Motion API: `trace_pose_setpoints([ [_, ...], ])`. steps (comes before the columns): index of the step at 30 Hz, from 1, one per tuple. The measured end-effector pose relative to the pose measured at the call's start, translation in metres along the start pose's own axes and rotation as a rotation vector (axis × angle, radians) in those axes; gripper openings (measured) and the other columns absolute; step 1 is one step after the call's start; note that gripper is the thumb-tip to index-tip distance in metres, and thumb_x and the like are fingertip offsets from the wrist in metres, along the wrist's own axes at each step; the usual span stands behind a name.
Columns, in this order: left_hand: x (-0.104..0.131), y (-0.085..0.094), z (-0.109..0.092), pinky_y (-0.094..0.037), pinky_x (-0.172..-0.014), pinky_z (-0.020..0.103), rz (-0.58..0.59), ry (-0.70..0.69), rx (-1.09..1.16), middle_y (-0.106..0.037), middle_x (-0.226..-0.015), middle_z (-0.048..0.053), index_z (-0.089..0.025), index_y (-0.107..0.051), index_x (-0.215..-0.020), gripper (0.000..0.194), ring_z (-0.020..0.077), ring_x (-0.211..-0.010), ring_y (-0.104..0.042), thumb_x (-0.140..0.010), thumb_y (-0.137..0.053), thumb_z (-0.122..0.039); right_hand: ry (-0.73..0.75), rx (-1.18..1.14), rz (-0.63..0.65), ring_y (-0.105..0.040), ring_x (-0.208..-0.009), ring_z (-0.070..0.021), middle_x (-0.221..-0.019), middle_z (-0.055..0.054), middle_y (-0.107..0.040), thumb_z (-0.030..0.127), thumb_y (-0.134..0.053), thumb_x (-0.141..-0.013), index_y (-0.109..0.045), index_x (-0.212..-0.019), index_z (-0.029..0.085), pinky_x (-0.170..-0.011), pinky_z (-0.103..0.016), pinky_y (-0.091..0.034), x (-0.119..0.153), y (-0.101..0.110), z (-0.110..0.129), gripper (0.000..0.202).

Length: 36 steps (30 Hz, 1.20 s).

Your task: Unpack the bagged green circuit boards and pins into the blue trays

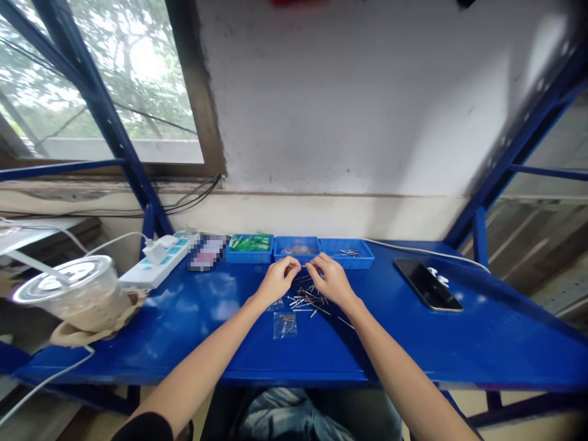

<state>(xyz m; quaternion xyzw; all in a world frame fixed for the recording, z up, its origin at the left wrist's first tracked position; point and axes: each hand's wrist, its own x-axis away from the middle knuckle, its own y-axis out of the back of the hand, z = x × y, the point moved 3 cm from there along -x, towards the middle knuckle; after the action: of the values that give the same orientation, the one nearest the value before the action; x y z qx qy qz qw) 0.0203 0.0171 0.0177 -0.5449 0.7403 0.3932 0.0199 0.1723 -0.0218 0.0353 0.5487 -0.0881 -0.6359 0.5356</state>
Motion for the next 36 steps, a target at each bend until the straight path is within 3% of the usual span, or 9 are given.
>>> trace_pose_setpoints([
  [6,0.004,0.003,-0.009,-0.041,-0.067,0.024,0.009,-0.053,-0.054,-0.062,-0.072,0.000,-0.018,-0.060,-0.080,0.024,0.0134,-0.068,-0.055,-0.087,-0.041,-0.028,0.067,-0.016,0.024,-0.053,-0.071,-0.0137,-0.077,-0.002,-0.056,0.028,-0.044,-0.087,-0.057,-0.087,0.020,-0.065,-0.022,-0.040,0.002,-0.004,0.004,0.015],
  [10,0.004,-0.001,0.001,-0.041,-0.063,0.024,0.024,-0.021,-0.073,-0.062,-0.070,0.000,-0.018,-0.062,-0.088,0.024,0.0136,-0.064,-0.055,-0.087,-0.042,-0.032,0.029,-0.001,0.002,-0.056,-0.072,-0.0141,-0.081,-0.004,-0.060,0.028,-0.041,-0.089,-0.057,-0.088,0.019,-0.066,-0.023,-0.039,0.000,-0.001,-0.001,0.018],
  [16,0.002,-0.014,0.019,-0.043,-0.074,0.030,0.145,0.056,-0.368,-0.062,-0.091,0.006,-0.020,-0.064,-0.096,0.022,0.0203,-0.084,-0.057,-0.080,-0.054,-0.032,-0.437,0.282,-0.265,-0.059,-0.076,-0.0186,-0.081,-0.008,-0.065,0.038,-0.036,-0.092,-0.060,-0.093,0.017,-0.066,-0.026,-0.036,-0.006,0.022,-0.051,0.033],
  [19,-0.002,-0.018,0.015,-0.041,-0.080,0.037,0.185,0.057,-0.528,-0.060,-0.096,0.007,-0.024,-0.065,-0.092,0.018,0.0255,-0.095,-0.054,-0.081,-0.053,-0.031,-0.633,0.348,-0.252,-0.060,-0.077,-0.0201,-0.085,-0.008,-0.066,0.039,-0.040,-0.090,-0.060,-0.098,0.018,-0.065,-0.027,-0.035,-0.004,0.026,-0.075,0.030],
  [21,-0.004,-0.020,0.012,-0.039,-0.082,0.040,0.197,0.055,-0.583,-0.061,-0.093,0.007,-0.023,-0.064,-0.084,0.014,0.0265,-0.097,-0.053,-0.082,-0.050,-0.024,-0.661,0.353,-0.219,-0.060,-0.076,-0.0207,-0.085,-0.008,-0.066,0.042,-0.043,-0.088,-0.061,-0.098,0.019,-0.064,-0.027,-0.035,-0.002,0.024,-0.081,0.030],
  [24,-0.004,-0.022,0.013,-0.038,-0.084,0.041,0.216,0.046,-0.576,-0.060,-0.091,0.007,-0.020,-0.060,-0.075,0.016,0.0258,-0.096,-0.052,-0.082,-0.046,-0.018,-0.543,0.321,-0.191,-0.060,-0.074,-0.0192,-0.081,-0.006,-0.066,0.044,-0.043,-0.088,-0.060,-0.101,0.020,-0.062,-0.026,-0.034,-0.001,0.015,-0.071,0.032],
  [30,0.001,-0.011,0.025,-0.039,-0.083,0.036,0.152,0.001,-0.407,-0.061,-0.091,0.007,-0.018,-0.055,-0.083,0.019,0.0217,-0.091,-0.052,-0.088,-0.037,-0.019,-0.058,0.128,0.066,-0.054,-0.066,-0.0128,-0.074,0.000,-0.061,0.036,-0.052,-0.085,-0.060,-0.096,0.022,-0.060,-0.022,-0.033,0.002,-0.017,-0.019,0.020],
  [33,0.001,-0.002,0.022,-0.040,-0.082,0.032,0.101,-0.100,-0.292,-0.061,-0.087,0.006,-0.017,-0.054,-0.080,0.019,0.0190,-0.086,-0.052,-0.089,-0.037,-0.020,0.038,0.118,0.111,-0.052,-0.066,-0.0116,-0.078,-0.001,-0.059,0.028,-0.053,-0.085,-0.059,-0.090,0.021,-0.060,-0.021,-0.033,0.005,-0.026,-0.006,0.011],
  [36,0.000,0.004,0.020,-0.041,-0.079,0.030,0.052,-0.106,-0.205,-0.061,-0.084,0.004,-0.017,-0.055,-0.082,0.019,0.0174,-0.083,-0.054,-0.089,-0.038,-0.023,0.063,0.112,0.102,-0.053,-0.067,-0.0115,-0.081,-0.002,-0.059,0.026,-0.048,-0.088,-0.057,-0.087,0.021,-0.061,-0.021,-0.033,0.005,-0.028,-0.004,0.011],
])
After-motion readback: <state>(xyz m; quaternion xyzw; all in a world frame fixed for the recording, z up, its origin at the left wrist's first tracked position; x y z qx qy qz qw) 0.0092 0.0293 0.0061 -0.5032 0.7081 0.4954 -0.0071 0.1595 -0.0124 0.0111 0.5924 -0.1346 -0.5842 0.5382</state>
